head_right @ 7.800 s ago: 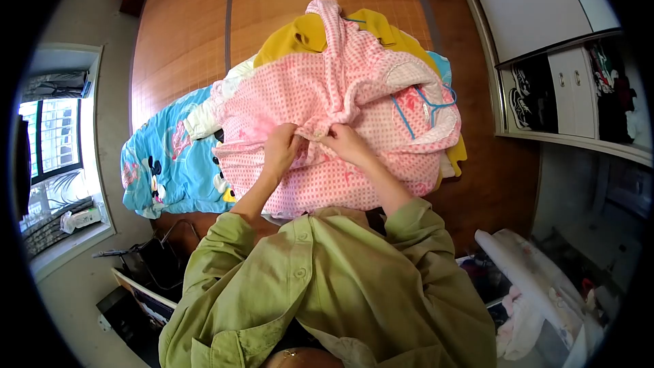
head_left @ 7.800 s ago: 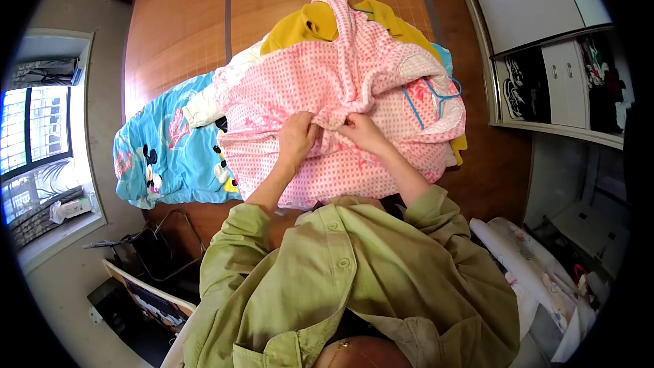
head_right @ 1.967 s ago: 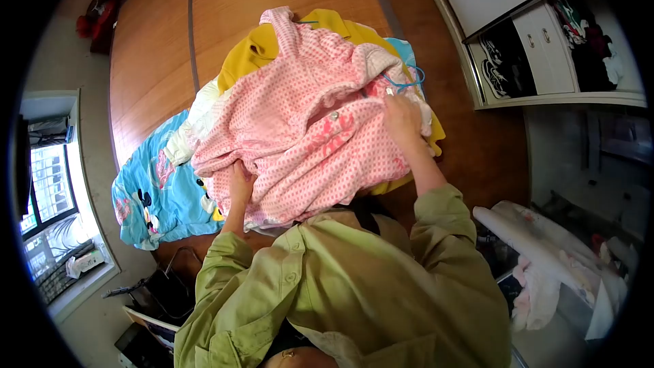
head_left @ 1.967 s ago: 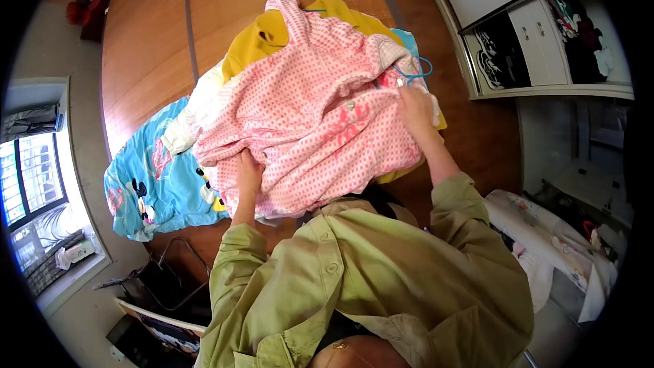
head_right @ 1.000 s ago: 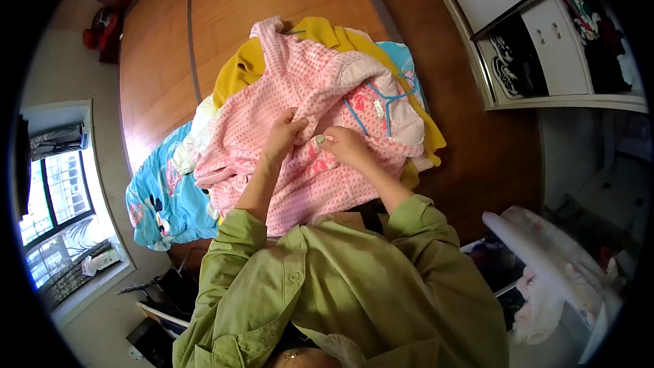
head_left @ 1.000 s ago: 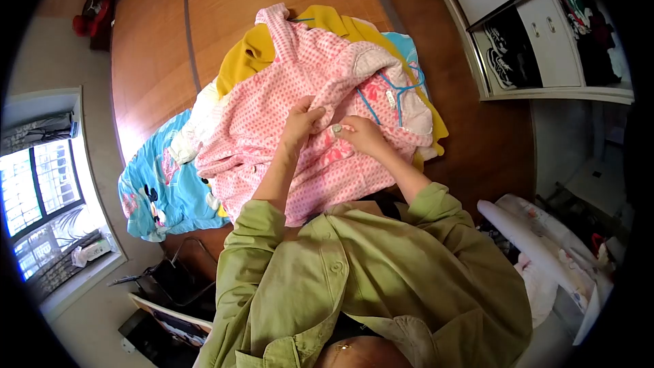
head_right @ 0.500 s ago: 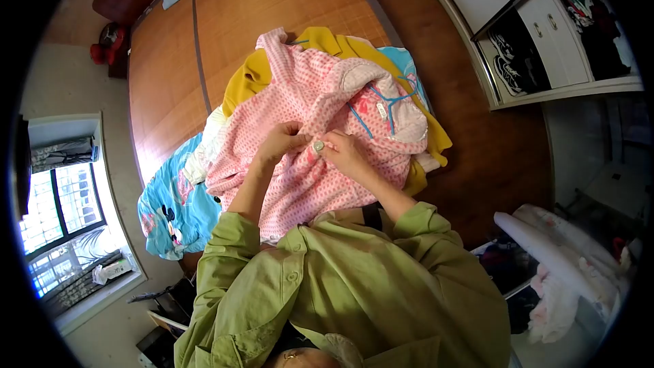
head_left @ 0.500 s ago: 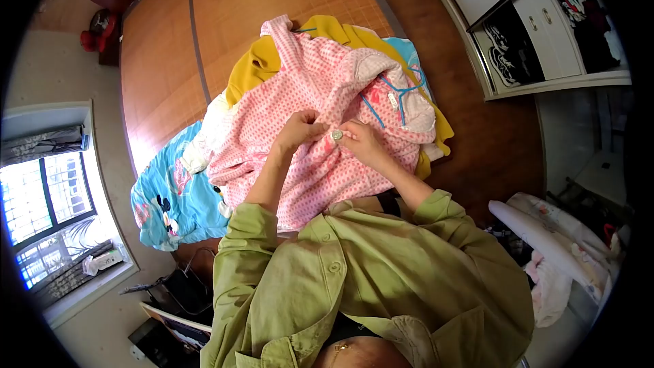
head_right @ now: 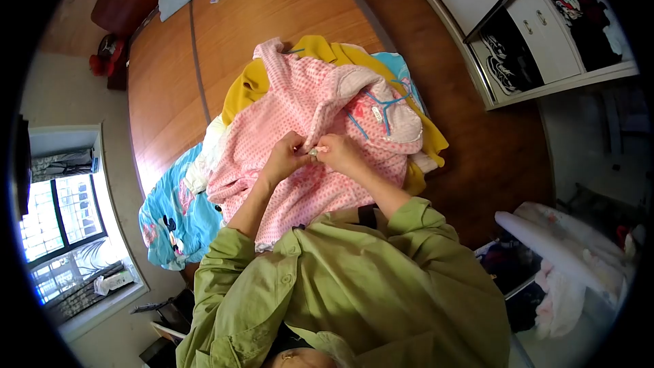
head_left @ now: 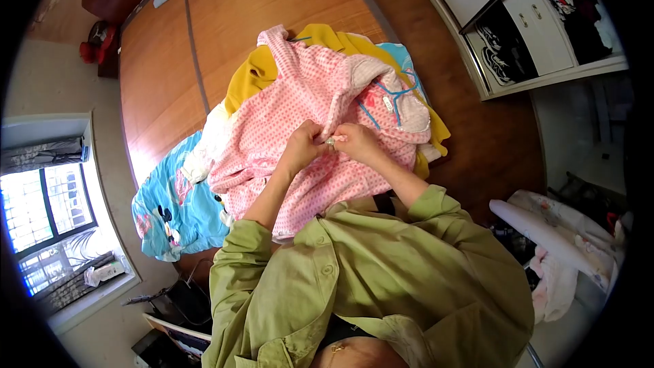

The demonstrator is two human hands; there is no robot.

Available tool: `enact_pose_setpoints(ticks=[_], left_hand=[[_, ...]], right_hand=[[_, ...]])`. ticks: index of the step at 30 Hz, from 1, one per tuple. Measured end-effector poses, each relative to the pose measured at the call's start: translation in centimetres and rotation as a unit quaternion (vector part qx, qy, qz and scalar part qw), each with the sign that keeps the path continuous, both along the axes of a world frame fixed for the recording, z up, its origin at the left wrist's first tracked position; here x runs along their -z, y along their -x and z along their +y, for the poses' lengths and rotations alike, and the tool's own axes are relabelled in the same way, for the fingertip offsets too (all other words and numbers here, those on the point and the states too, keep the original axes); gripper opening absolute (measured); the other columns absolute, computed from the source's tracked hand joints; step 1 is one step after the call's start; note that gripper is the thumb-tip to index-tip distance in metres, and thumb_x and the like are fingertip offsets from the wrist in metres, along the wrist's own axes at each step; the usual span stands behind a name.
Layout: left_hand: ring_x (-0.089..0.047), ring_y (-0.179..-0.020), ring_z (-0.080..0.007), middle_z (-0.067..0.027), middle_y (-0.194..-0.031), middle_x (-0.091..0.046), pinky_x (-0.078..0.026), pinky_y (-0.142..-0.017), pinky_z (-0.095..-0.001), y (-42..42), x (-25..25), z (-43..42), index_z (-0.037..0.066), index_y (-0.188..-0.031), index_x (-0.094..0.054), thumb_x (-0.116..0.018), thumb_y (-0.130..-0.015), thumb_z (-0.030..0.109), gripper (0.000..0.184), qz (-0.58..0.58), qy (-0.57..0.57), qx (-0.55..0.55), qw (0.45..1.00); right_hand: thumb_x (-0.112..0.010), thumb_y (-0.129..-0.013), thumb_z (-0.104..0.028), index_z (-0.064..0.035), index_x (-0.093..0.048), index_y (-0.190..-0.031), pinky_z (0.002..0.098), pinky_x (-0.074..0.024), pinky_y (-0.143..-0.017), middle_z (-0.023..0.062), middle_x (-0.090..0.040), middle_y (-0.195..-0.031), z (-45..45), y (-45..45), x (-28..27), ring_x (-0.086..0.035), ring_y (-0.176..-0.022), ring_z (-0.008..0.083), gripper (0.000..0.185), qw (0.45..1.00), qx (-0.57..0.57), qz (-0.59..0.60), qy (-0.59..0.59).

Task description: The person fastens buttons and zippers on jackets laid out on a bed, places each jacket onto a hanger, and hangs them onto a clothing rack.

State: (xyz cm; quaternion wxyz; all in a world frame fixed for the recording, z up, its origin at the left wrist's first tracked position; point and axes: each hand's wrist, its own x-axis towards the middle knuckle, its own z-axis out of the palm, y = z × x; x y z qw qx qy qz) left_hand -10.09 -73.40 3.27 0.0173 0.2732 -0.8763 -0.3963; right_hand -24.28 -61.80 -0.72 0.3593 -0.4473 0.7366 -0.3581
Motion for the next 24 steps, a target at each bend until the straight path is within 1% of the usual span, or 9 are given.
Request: enact_pose_setpoints(ticks=[3,6,9,12,14,17,20,23,24], left_hand=[[-0.058,-0.075,-0.0328,-0.0129,-0.082,-0.052,-0.049,-0.065,-0.0395,0.1,-0.6,1.0,0.003,-0.086,-0.060,-0.076,-0.062,0.011,0.030,0.038,0.090,0.032,0.995],[-0.059,-0.079,-0.0327,-0.0121,-0.085,-0.053,-0.051,-0.068,-0.0416,0.4,-0.9,1.5,0.004,-0.088,-0.057,-0.075,-0.062,0.011,0.032,0.020,0.124,0.067,0.990],[-0.060,-0.076,-0.0316,-0.0114,-0.086,-0.053,-0.052,-0.067,-0.0414,0.5,-0.4,1.3,0.005,-0.088,-0.057,-0.074,-0.063,0.013,0.031,0.033,0.161,0.100,0.981],[-0.059,-0.077,-0.0312,-0.0114,-0.083,-0.053,-0.051,-0.064,-0.0407,0.6,0.2,1.4,0.005,-0.086,-0.058,-0.076,-0.064,0.020,0.032,0.032,0.173,0.079,0.981],[-0.060,-0.073,-0.0316,-0.0114,-0.081,-0.053,-0.051,-0.062,-0.0405,0.7,-0.2,1.5,0.005,-0.085,-0.058,-0.074,-0.065,0.020,0.030,0.031,0.161,0.036,0.986],[-0.061,-0.070,-0.0320,-0.0119,-0.081,-0.054,-0.052,-0.059,-0.0409,0.7,0.6,1.4,0.006,-0.086,-0.057,-0.073,-0.065,0.021,0.031,0.034,0.171,0.008,0.985],[-0.062,-0.067,-0.0331,-0.0132,-0.081,-0.056,-0.052,-0.058,-0.0420,0.8,0.9,1.8,0.006,-0.087,-0.055,-0.072,-0.067,0.022,0.031,0.067,0.167,-0.015,0.984],[-0.061,-0.065,-0.0346,-0.0149,-0.080,-0.058,-0.051,-0.057,-0.0434,0.5,1.1,2.2,0.006,-0.089,-0.055,-0.070,-0.070,0.020,0.028,0.083,0.164,-0.038,0.982],[-0.061,-0.064,-0.0351,-0.0155,-0.079,-0.059,-0.051,-0.057,-0.0439,0.4,1.2,2.1,0.006,-0.089,-0.055,-0.070,-0.071,0.019,0.027,0.084,0.168,-0.046,0.981]], right_hand=[[-0.067,-0.070,-0.026,-0.0103,-0.069,-0.088,0.0449,-0.0498,-0.072,0.0158,-0.066,-0.084,-0.3,0.3,-1.4,-0.064,-0.082,0.0338,0.024,0.998,-0.019,0.018,-0.065],[-0.066,-0.070,-0.025,-0.0101,-0.069,-0.088,0.0453,-0.0499,-0.074,0.0169,-0.067,-0.085,-0.8,0.8,-2.6,-0.065,-0.083,0.0341,0.024,0.991,-0.059,0.027,-0.114],[-0.064,-0.070,-0.023,-0.0094,-0.069,-0.088,0.0452,-0.0499,-0.074,0.0176,-0.067,-0.084,-1.1,1.1,-2.6,-0.065,-0.083,0.0341,0.023,0.988,-0.084,0.029,-0.126],[-0.062,-0.071,-0.021,-0.0076,-0.069,-0.087,0.0449,-0.0499,-0.075,0.0183,-0.067,-0.083,-1.4,1.1,-2.4,-0.065,-0.084,0.0341,0.022,0.988,-0.086,0.009,-0.125],[-0.060,-0.071,-0.019,-0.0063,-0.068,-0.090,0.0443,-0.0497,-0.076,0.0186,-0.066,-0.085,-1.6,1.1,-2.9,-0.064,-0.086,0.0342,0.024,0.987,-0.088,-0.013,-0.132],[-0.059,-0.071,-0.013,-0.0055,-0.064,-0.098,0.0451,-0.0491,-0.076,0.0170,-0.064,-0.095,-1.2,0.7,-3.7,-0.062,-0.090,0.0353,0.028,0.991,-0.054,0.124,-0.013],[-0.058,-0.071,-0.007,-0.0063,-0.058,-0.102,0.0467,-0.0482,-0.076,0.0146,-0.059,-0.104,-1.3,0.2,-3.4,-0.060,-0.091,0.0360,0.032,0.958,-0.007,0.169,0.231],[-0.060,-0.073,-0.006,-0.0067,-0.055,-0.097,0.0490,-0.0481,-0.070,0.0132,-0.057,-0.102,-1.3,0.4,-2.9,-0.061,-0.083,0.0357,0.025,0.970,-0.113,0.157,0.146],[-0.061,-0.074,-0.008,-0.0066,-0.054,-0.095,0.0492,-0.0481,-0.069,0.0131,-0.057,-0.100,-1.3,0.6,-2.4,-0.061,-0.082,0.0356,0.022,0.970,-0.127,0.169,0.122]])
